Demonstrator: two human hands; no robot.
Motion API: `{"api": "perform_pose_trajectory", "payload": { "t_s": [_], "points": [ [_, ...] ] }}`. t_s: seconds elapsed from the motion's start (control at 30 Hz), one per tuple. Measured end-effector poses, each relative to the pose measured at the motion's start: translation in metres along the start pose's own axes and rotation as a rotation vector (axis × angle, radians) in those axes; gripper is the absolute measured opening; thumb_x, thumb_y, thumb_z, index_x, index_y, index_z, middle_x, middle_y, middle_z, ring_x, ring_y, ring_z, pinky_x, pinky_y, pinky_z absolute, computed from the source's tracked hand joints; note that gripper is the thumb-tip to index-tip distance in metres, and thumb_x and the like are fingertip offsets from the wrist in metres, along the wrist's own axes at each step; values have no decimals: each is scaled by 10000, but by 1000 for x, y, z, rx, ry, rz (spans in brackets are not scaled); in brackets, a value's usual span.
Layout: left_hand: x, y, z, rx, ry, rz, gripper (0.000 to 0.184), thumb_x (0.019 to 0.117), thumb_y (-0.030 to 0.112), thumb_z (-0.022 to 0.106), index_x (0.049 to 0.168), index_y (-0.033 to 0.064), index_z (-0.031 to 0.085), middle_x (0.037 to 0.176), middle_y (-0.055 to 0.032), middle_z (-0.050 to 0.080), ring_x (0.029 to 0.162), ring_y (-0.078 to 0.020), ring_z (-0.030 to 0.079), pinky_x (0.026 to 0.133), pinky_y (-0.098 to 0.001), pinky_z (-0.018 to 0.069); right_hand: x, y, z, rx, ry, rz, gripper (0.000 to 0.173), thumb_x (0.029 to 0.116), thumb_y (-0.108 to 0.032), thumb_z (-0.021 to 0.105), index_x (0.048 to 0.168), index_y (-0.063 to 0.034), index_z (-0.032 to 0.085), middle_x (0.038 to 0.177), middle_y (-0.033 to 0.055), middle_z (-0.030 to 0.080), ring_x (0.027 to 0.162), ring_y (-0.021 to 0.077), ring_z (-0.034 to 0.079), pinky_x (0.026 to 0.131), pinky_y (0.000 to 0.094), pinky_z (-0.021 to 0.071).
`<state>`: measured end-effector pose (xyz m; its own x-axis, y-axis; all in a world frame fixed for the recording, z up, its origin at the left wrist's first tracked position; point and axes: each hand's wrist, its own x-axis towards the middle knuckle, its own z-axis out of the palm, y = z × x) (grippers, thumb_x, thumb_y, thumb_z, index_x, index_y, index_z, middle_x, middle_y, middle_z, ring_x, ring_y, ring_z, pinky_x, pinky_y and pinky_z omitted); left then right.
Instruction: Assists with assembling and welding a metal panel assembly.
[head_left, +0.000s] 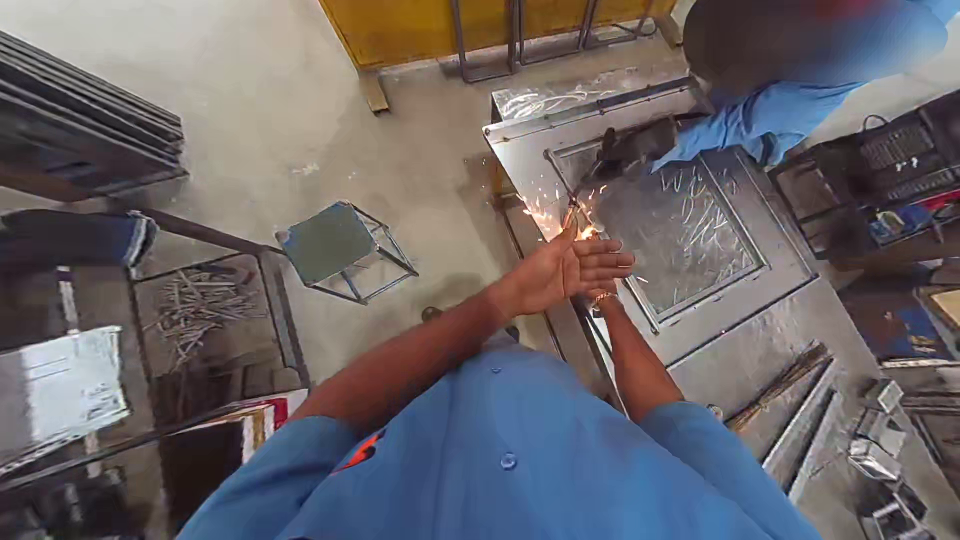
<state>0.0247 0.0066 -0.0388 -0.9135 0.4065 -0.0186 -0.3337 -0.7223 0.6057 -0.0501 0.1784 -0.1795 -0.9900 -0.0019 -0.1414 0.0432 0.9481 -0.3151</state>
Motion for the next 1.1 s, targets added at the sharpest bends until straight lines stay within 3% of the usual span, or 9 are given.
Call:
{"api": "perform_pose_trajectory", "payload": {
  "t_s": [0.03, 0.17, 0.3, 0.33, 0.47, 0.6, 0.83, 0.97, 1.1],
  "points": [
    [1, 0, 0, 16, 2, -10, 863, 1064, 574, -13, 1502, -50, 391, 1472, -235, 542, 1360, -342, 550, 1161, -475, 441, 7, 5, 11, 52, -26, 33, 476, 1090, -303, 456, 1343, 78, 590, 1138, 283, 719, 1083, 406, 709, 1007, 547, 527],
    [2, 3, 1, 14, 15, -7, 918, 1042, 610, -43, 1489, -56, 403, 1468, -238, 544, 1361, -345, 547, 1161, -477, 439, 27, -19, -49, 86, -640, 228, 565, 1130, -303, 401, 1558, 60, 335, 1510, 284, 503, 1427, 377, 489, 1189, 511, 364],
    [-13, 12, -19, 131, 128, 71, 856, 1055, 611, 19, 1519, 2, 402, 1472, -173, 561, 1340, -285, 569, 1138, -454, 461, 23, 6, 3, 41, -316, 122, 538, 1055, -328, 544, 1437, 48, 498, 1264, 265, 681, 1213, 385, 661, 1054, 547, 494],
    [-21, 16, -31, 137, 190, 104, 845, 1056, 611, 26, 1517, 10, 400, 1475, -168, 562, 1346, -287, 567, 1141, -458, 461, 24, 1, -1, 27, -358, 133, 531, 1056, -321, 547, 1443, 39, 497, 1295, 249, 668, 1244, 372, 640, 1073, 539, 475],
    [-80, 8, -103, 96, 580, 184, 840, 1060, 590, -6, 1525, 5, 377, 1480, -165, 556, 1339, -291, 576, 1130, -459, 475, 42, 2, 15, 34, -360, 88, 501, 1024, -380, 561, 1399, -49, 550, 1174, 187, 721, 1118, 355, 693, 972, 560, 531],
    [-178, -43, -176, -17, 1009, 142, 756, 1095, 539, 63, 1523, -13, 352, 1454, -197, 565, 1304, -296, 598, 1091, -454, 499, 54, 6, 40, 89, -278, -44, 561, 1038, -497, 524, 1435, -101, 511, 1011, 194, 735, 961, 393, 722, 843, 609, 561],
    [-338, -149, -194, -44, 1579, -127, 746, 1093, 585, 190, 1521, -2, 359, 1428, -196, 574, 1207, -265, 649, 1009, -424, 532, 71, 5, 79, -101, -489, 42, 553, 1060, -447, 479, 1468, -73, 482, 1226, 211, 704, 1162, 375, 684, 966, 586, 536],
    [-408, -204, -206, -65, 1666, -253, 760, 1082, 612, 253, 1518, 0, 372, 1389, -221, 599, 1139, -283, 677, 962, -432, 552, 77, 0, 68, -10, -488, 57, 555, 1040, -447, 541, 1418, -41, 533, 1207, 238, 698, 1148, 400, 677, 965, 608, 527],
    [-425, -224, -211, -34, 1672, -294, 724, 1091, 577, 311, 1483, -20, 427, 1318, -220, 648, 1048, -260, 715, 909, -408, 579, 67, 1, 42, 36, -288, 18, 540, 1053, -485, 497, 1439, -107, 509, 1060, 192, 735, 1013, 379, 718, 879, 591, 556]
  ]
}}
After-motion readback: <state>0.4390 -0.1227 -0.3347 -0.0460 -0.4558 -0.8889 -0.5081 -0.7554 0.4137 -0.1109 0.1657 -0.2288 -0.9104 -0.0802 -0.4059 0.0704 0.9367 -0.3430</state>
